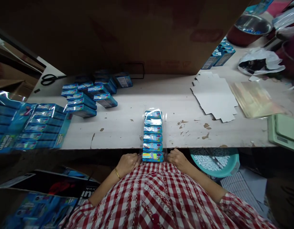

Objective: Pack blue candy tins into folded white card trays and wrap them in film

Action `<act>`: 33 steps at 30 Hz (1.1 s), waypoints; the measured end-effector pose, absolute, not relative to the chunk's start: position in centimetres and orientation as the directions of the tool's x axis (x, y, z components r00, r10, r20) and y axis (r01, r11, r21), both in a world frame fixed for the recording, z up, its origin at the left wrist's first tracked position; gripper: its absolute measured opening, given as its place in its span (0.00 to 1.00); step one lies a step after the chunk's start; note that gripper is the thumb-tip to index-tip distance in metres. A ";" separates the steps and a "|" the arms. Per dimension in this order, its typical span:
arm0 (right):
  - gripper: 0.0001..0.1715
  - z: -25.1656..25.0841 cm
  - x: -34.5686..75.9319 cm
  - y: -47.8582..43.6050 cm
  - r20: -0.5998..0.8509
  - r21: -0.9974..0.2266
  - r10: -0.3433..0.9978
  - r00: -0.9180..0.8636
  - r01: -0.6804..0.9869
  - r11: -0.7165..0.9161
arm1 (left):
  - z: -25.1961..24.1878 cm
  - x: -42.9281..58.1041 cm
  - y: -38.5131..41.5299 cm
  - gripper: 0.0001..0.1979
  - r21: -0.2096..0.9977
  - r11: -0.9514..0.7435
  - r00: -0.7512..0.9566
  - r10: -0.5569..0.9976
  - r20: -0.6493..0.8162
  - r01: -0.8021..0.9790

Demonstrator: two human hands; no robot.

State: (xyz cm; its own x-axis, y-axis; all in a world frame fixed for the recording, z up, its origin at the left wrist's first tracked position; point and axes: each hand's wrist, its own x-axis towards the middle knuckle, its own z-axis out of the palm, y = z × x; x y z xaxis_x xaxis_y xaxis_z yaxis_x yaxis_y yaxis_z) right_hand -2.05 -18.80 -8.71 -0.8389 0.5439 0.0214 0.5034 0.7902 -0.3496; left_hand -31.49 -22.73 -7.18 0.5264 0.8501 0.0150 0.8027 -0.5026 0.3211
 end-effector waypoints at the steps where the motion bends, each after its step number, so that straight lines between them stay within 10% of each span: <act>1: 0.15 -8.6 -1.7 -19.0 -0.031 -0.375 0.508 -0.861 0.481 0.792 | -7.3 -31.7 -23.2 0.22 0.341 -0.526 0.550 0.834 0.030 0.779; 10: 0.14 -6.6 -6.6 -17.7 0.007 -0.450 0.488 -0.873 0.433 0.781 | -6.4 -32.7 -22.7 0.19 0.572 -0.214 0.241 0.970 0.029 0.792; 15: 0.13 -4.1 -13.3 -17.2 0.081 -0.546 0.473 -0.877 0.358 0.757 | -5.6 -37.5 -20.0 0.17 0.741 0.162 -0.387 0.911 0.141 0.652; 18: 0.12 -1.5 -12.7 -14.3 0.346 -0.677 0.700 -0.624 0.350 0.647 | -4.8 -39.1 -19.5 0.19 0.910 0.297 -0.733 0.681 0.010 0.288; 22: 0.16 0.4 -9.4 -6.7 0.406 -0.756 0.904 -0.135 0.506 0.415 | -3.9 -37.5 -20.7 0.26 0.949 0.285 -0.671 0.679 -0.297 -0.132; 28: 0.23 -0.3 -9.1 -1.1 -0.062 -0.894 0.975 -0.213 0.446 0.041 | -3.1 -33.5 -20.5 0.20 0.966 0.212 -0.561 0.786 -0.260 -0.151; 33: 0.22 -0.6 -9.9 -0.8 -0.158 -0.922 0.971 -0.181 0.379 -0.080 | -1.9 -33.0 -20.2 0.20 0.911 0.173 -0.536 0.761 -0.365 -0.375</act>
